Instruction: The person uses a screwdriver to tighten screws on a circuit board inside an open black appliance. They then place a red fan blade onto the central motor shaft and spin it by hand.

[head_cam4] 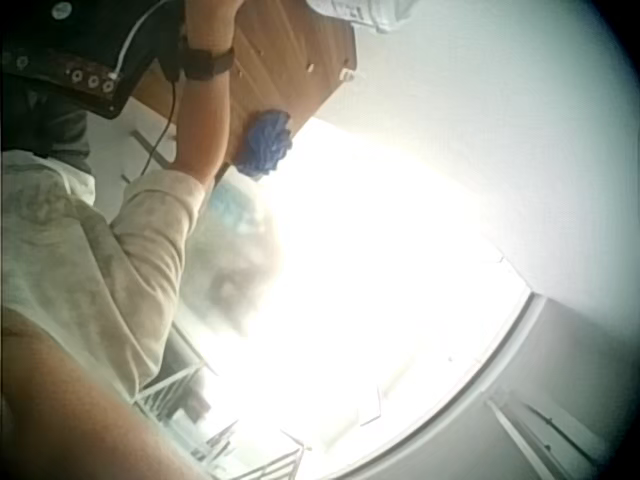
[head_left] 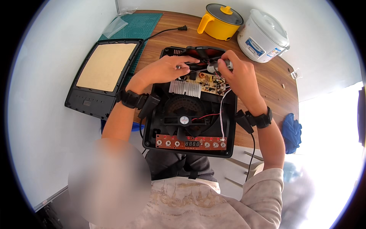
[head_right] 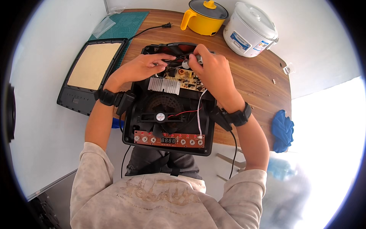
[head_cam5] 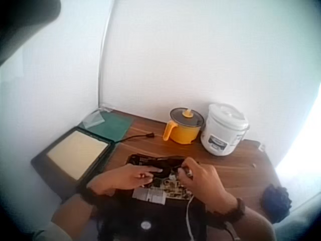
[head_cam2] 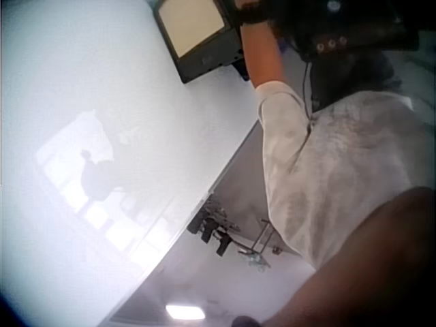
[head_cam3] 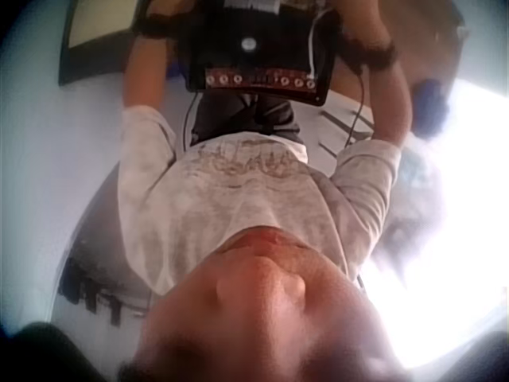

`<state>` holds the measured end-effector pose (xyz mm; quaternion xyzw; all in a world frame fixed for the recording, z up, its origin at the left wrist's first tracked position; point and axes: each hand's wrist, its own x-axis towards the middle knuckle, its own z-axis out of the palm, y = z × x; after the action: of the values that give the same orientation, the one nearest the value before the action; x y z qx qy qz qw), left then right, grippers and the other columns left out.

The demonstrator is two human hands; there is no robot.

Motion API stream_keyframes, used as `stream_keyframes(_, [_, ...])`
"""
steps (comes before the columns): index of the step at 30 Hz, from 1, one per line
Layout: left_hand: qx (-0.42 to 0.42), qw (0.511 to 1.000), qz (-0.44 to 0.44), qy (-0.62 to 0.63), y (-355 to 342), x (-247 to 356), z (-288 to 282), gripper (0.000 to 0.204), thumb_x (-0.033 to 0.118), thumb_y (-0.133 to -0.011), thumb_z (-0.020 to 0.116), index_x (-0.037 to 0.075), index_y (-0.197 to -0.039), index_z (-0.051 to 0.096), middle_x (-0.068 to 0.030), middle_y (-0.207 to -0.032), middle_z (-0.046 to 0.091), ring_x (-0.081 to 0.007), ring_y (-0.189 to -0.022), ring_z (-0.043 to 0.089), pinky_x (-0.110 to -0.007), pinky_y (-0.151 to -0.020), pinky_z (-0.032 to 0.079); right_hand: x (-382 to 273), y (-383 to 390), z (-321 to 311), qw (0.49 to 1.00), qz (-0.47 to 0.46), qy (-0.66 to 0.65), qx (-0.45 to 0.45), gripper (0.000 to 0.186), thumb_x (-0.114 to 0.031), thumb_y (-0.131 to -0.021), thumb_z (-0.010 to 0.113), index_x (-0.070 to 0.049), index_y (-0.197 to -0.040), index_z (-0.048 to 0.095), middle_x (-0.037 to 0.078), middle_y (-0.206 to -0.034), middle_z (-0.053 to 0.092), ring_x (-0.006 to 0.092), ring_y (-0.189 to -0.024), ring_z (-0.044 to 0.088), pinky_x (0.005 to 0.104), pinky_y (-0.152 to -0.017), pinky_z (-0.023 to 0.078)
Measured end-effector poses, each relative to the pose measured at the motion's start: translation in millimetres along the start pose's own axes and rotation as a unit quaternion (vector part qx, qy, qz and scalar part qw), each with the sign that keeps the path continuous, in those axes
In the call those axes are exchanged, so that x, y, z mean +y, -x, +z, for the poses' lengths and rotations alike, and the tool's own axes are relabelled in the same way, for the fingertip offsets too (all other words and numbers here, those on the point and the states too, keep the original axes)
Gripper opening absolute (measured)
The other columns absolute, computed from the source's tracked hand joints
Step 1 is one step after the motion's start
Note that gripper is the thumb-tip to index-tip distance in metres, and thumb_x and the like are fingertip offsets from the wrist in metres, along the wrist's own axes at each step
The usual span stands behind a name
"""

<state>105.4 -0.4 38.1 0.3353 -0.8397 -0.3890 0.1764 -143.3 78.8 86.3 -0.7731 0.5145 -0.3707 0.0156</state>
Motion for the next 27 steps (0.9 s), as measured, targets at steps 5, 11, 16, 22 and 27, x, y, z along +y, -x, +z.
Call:
stream_keyframes(5, [0.001, 1.000, 0.006, 0.002, -0.3, 0.8, -0.2, 0.042, 0.029, -0.102, 0.060, 0.028, -0.144, 0.057, -0.0122, -0.108, 0.075, -0.0269, -0.097, 0.072, -0.042, -0.089, 0.055, -4.7, 0.7, 0.5, 0.998, -0.059, 0.031, 0.000, 0.014, -0.016, -0.093, 0.068, -0.005, -0.096, 0.059, 0.014, -0.069, 0.065, 0.0320, -0.061, 0.064, 0.0416, -0.054, 0.050])
stream_keyframes(11, [0.000, 1.000, 0.023, 0.003, -1.5, 2.2, 2.3, 0.041, 0.028, -0.102, 0.059, 0.022, -0.143, 0.058, -0.0140, -0.109, 0.075, -0.0301, -0.098, 0.072, -0.040, -0.089, 0.055, -18.1, -19.6, -2.2, 0.974, -0.165, 0.134, -0.073, 0.020, -0.024, -0.096, 0.063, -0.007, -0.101, 0.056, 0.011, -0.064, 0.060, 0.0326, -0.062, 0.064, 0.0423, -0.055, 0.051])
stream_keyframes(16, [0.007, 0.998, 0.007, -0.063, -2.6, 15.0, 0.1, 0.035, 0.026, -0.100, 0.061, 0.012, -0.131, 0.065, -0.0150, -0.103, 0.075, -0.0326, -0.091, 0.072, -0.039, -0.083, 0.056, -31.7, -42.5, -4.4, 0.963, -0.148, 0.133, -0.184, 0.018, -0.020, -0.097, 0.057, -0.006, -0.106, 0.052, 0.016, -0.072, 0.062, 0.0388, -0.068, 0.063, 0.0486, -0.060, 0.048])
stream_keyframes(22, [0.058, 0.988, 0.073, -0.119, -11.3, 7.2, 3.9, 0.027, 0.028, -0.099, 0.063, 0.005, -0.108, 0.074, -0.0155, -0.086, 0.073, -0.0339, -0.077, 0.070, -0.043, -0.072, 0.054, -44.7, -48.5, -4.7, 0.968, -0.170, 0.103, -0.152, 0.021, -0.015, -0.091, 0.059, 0.001, -0.100, 0.049, 0.016, -0.060, 0.058, 0.0380, -0.057, 0.061, 0.0470, -0.052, 0.049])
stream_keyframes(27, [0.057, 0.993, 0.034, -0.096, -7.9, 8.1, 3.1, 0.031, 0.032, -0.099, 0.065, 0.003, -0.106, 0.074, -0.0165, -0.084, 0.073, -0.0348, -0.074, 0.069, -0.043, -0.070, 0.053, -42.7, -50.7, -2.9, 0.978, -0.133, 0.029, -0.160, 0.024, -0.017, -0.093, 0.061, 0.000, -0.104, 0.048, 0.017, -0.063, 0.059, 0.0406, -0.062, 0.062, 0.0492, -0.057, 0.050])
